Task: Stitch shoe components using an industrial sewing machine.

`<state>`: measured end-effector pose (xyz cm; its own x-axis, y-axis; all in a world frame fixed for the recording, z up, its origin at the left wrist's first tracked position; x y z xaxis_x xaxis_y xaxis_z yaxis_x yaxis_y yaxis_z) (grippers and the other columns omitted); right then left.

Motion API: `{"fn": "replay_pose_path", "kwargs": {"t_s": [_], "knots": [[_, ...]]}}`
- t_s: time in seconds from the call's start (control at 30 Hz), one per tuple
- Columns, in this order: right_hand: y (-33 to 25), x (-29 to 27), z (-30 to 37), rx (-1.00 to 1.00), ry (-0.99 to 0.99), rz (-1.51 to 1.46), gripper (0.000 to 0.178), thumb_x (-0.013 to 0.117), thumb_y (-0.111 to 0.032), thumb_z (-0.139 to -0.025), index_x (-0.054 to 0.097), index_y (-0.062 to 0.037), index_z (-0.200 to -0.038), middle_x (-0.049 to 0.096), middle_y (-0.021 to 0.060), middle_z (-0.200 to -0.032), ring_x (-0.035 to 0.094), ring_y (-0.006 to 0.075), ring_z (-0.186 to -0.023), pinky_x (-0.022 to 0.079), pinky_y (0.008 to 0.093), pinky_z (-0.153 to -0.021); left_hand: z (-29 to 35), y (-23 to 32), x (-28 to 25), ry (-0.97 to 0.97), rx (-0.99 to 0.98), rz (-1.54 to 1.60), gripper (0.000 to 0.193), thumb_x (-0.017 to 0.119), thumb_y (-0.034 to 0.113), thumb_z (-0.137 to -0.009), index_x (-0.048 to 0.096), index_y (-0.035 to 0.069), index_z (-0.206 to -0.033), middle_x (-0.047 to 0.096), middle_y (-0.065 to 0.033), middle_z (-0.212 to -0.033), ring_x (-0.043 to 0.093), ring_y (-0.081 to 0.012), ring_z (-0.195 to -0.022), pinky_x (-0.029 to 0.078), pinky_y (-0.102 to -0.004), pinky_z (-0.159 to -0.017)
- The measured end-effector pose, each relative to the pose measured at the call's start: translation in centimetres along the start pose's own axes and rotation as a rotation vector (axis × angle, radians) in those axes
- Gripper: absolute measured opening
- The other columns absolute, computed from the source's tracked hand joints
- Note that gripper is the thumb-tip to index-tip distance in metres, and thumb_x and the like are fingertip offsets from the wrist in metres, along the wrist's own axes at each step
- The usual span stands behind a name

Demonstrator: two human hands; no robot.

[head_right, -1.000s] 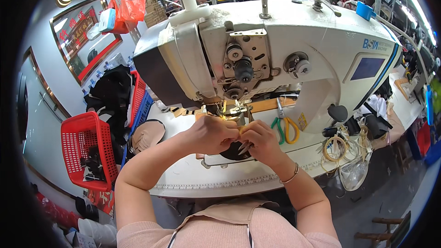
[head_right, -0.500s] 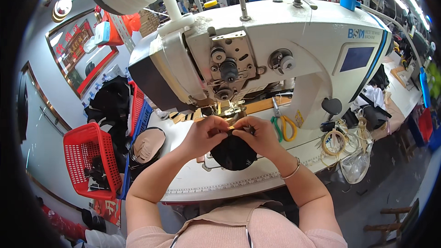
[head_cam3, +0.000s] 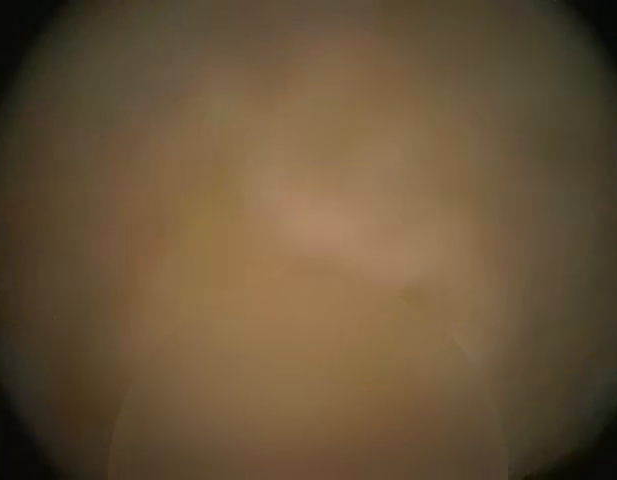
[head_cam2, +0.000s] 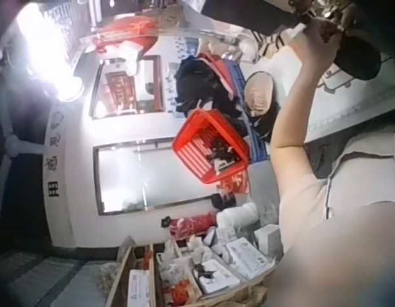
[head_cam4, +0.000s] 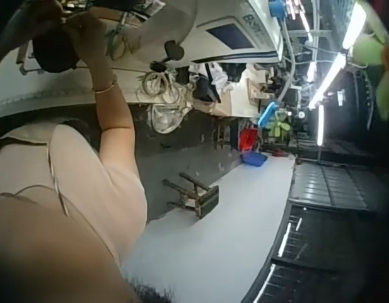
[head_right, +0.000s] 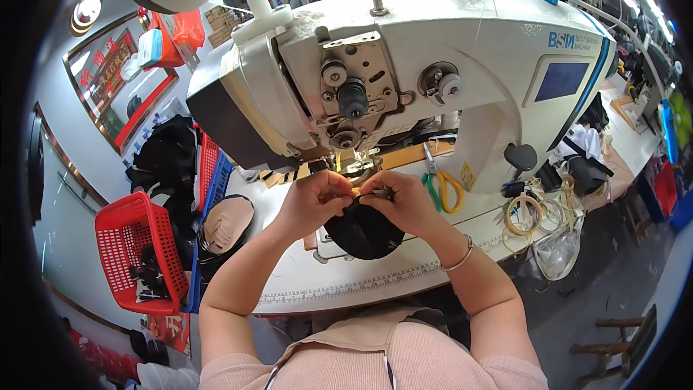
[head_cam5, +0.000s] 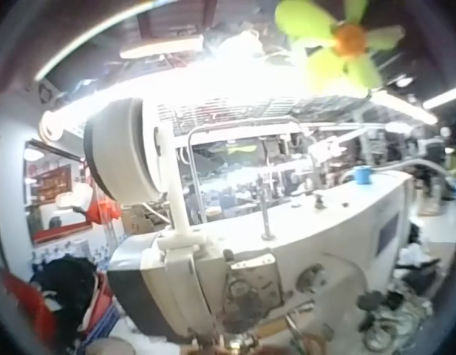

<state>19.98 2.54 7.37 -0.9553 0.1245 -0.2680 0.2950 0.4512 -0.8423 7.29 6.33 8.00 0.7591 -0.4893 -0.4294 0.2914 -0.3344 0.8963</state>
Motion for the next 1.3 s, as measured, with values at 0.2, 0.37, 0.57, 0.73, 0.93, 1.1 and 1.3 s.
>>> {"fn": "replay_pose_path", "kwargs": {"t_s": [0.2,0.37,0.57,0.73,0.93,1.1,1.3], "knots": [[-0.2,0.2,-0.2,-0.021,-0.035,-0.014,0.013,0.070,-0.002,-0.072,0.063,-0.0017,-0.083,0.062,-0.0009,-0.072,0.052,0.0037,-0.066,0.043,0.0192,-0.061,0.0,0.2,0.0,-0.026,0.034,-0.057,0.015,0.061,-0.002,-0.080,0.055,-0.001,-0.094,0.064,-0.0060,-0.086,0.061,-0.0083,-0.071,0.051,-0.0207,-0.063],[-0.3,0.2,-0.4,-0.021,-0.065,0.011,0.017,0.071,-0.007,-0.072,0.063,-0.0014,-0.086,0.065,0.0050,-0.076,0.057,0.0086,-0.067,0.045,0.0232,-0.062,0.0,0.4,0.1,-0.033,0.057,-0.061,0.018,0.064,-0.002,-0.078,0.054,0.000,-0.093,0.064,-0.0053,-0.085,0.060,-0.0071,-0.069,0.050,-0.0202,-0.061],[-0.3,0.6,-0.3,-0.016,-0.059,0.032,0.012,0.070,-0.002,-0.072,0.063,-0.0022,-0.082,0.061,-0.0015,-0.071,0.051,0.0036,-0.065,0.043,0.0192,-0.061,0.9,1.7,0.1,0.092,0.285,-0.261,0.017,0.064,-0.002,-0.078,0.053,0.001,-0.090,0.062,-0.0036,-0.079,0.060,-0.0060,-0.068,0.049,-0.0193,-0.058],[-0.3,0.7,-0.4,-0.043,-0.073,-0.039,0.015,0.071,-0.006,-0.073,0.062,-0.0002,-0.083,0.064,0.0052,-0.074,0.058,0.0090,-0.067,0.047,0.0226,-0.063,0.9,1.8,-0.2,0.102,0.280,-0.225,0.020,0.064,-0.002,-0.077,0.049,0.001,-0.089,0.061,-0.0039,-0.077,0.061,-0.0075,-0.068,0.049,-0.0203,-0.058],[-0.5,0.6,0.1,-0.036,-0.037,-0.004,0.016,0.071,-0.007,-0.073,0.062,0.0000,-0.085,0.064,0.0054,-0.074,0.059,0.0093,-0.068,0.047,0.0226,-0.062,1.8,3.8,0.5,0.153,0.455,-0.476,0.026,0.066,-0.001,-0.072,0.047,0.003,-0.088,0.061,-0.0065,-0.075,0.064,-0.0148,-0.065,0.051,-0.0243,-0.057],[-1.5,1.0,0.4,-0.076,0.038,0.046,0.017,0.072,-0.006,-0.071,0.062,-0.0002,-0.084,0.062,0.0066,-0.072,0.059,0.0099,-0.066,0.047,0.0230,-0.059,2.7,3.9,0.5,0.307,0.537,-0.529,0.029,0.068,0.001,-0.069,0.046,0.004,-0.087,0.060,-0.0068,-0.072,0.064,-0.0180,-0.063,0.051,-0.0267,-0.056],[-1.5,0.8,0.2,-0.061,0.110,0.135,0.022,0.073,-0.011,-0.064,0.062,-0.0002,-0.080,0.060,0.0102,-0.071,0.059,0.0179,-0.061,0.046,0.0267,-0.057,3.9,4.4,0.4,0.472,0.587,-0.529,0.030,0.069,0.000,-0.067,0.046,0.005,-0.085,0.058,-0.0063,-0.070,0.062,-0.0205,-0.060,0.050,-0.0287,-0.054]]}}
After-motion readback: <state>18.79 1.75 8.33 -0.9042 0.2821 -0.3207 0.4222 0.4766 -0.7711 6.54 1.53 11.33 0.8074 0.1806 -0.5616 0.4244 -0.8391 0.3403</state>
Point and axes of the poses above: each hand's wrist, its own z-axis away from the middle knuckle, its own x-axis out of the palm, y = z × x, the point moved 10 cm from there along -z, towards the middle knuckle
